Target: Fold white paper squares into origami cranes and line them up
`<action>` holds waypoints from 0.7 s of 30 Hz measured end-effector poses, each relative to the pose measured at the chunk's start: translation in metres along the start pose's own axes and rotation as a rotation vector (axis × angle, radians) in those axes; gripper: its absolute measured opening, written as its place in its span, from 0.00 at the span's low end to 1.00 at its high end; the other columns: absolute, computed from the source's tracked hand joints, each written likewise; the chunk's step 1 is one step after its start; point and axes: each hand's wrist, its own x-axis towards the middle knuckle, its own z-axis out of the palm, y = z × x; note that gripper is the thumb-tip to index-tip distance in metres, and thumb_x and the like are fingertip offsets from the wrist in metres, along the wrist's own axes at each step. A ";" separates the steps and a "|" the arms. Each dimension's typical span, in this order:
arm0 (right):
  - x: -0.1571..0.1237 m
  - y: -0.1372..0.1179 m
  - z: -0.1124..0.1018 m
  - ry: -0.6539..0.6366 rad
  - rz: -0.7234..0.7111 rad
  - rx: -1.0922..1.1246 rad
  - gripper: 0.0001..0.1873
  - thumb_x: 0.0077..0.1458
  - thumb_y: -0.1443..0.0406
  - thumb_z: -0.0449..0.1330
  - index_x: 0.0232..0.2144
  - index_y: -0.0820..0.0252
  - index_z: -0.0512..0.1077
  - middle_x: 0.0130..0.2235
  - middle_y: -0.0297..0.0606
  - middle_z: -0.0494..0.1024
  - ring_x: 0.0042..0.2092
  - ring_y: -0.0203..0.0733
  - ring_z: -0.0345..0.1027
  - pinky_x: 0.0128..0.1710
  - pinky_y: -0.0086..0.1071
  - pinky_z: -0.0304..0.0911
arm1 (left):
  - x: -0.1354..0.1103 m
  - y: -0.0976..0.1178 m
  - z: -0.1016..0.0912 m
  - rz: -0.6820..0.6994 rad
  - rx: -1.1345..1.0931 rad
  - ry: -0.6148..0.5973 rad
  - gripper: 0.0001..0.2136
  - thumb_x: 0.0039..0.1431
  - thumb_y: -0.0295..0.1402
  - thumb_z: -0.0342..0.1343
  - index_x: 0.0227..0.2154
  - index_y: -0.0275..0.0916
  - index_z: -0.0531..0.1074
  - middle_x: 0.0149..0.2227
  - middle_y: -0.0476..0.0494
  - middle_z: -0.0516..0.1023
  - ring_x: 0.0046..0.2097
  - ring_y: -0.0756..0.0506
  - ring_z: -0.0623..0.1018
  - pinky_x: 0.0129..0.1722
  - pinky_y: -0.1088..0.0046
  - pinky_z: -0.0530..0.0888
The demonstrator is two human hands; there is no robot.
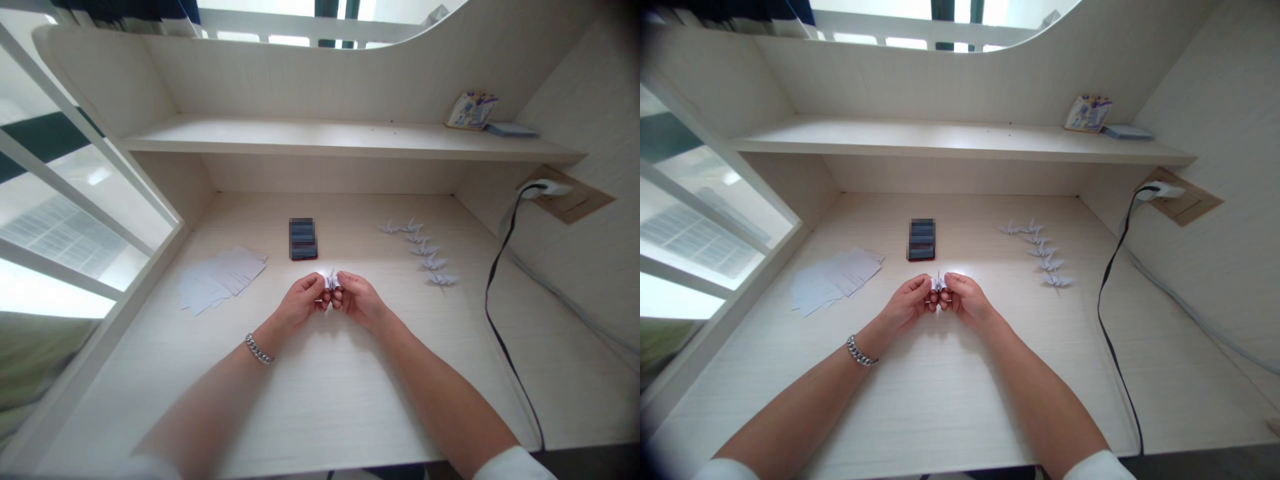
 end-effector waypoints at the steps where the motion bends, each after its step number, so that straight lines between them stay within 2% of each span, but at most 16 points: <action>1: 0.000 0.000 0.000 -0.002 -0.002 0.015 0.14 0.51 0.56 0.60 0.24 0.62 0.68 0.20 0.32 0.69 0.21 0.32 0.62 0.22 0.25 0.58 | 0.000 0.000 0.001 0.000 -0.024 -0.004 0.12 0.56 0.40 0.54 0.26 0.35 0.65 0.25 0.48 0.70 0.27 0.53 0.70 0.26 0.78 0.63; 13: 0.002 0.004 0.001 0.020 -0.027 0.146 0.15 0.51 0.57 0.60 0.22 0.62 0.67 0.18 0.29 0.66 0.21 0.31 0.60 0.23 0.26 0.60 | 0.000 -0.002 0.002 0.021 -0.142 -0.019 0.11 0.57 0.39 0.53 0.27 0.35 0.65 0.26 0.49 0.69 0.26 0.53 0.69 0.26 0.78 0.64; 21: 0.001 0.002 0.003 0.083 -0.027 0.015 0.14 0.49 0.57 0.62 0.22 0.61 0.67 0.19 0.31 0.67 0.21 0.32 0.60 0.21 0.26 0.58 | 0.000 0.005 0.002 -0.068 -0.089 0.025 0.13 0.54 0.41 0.55 0.28 0.34 0.68 0.26 0.44 0.72 0.27 0.50 0.72 0.25 0.76 0.65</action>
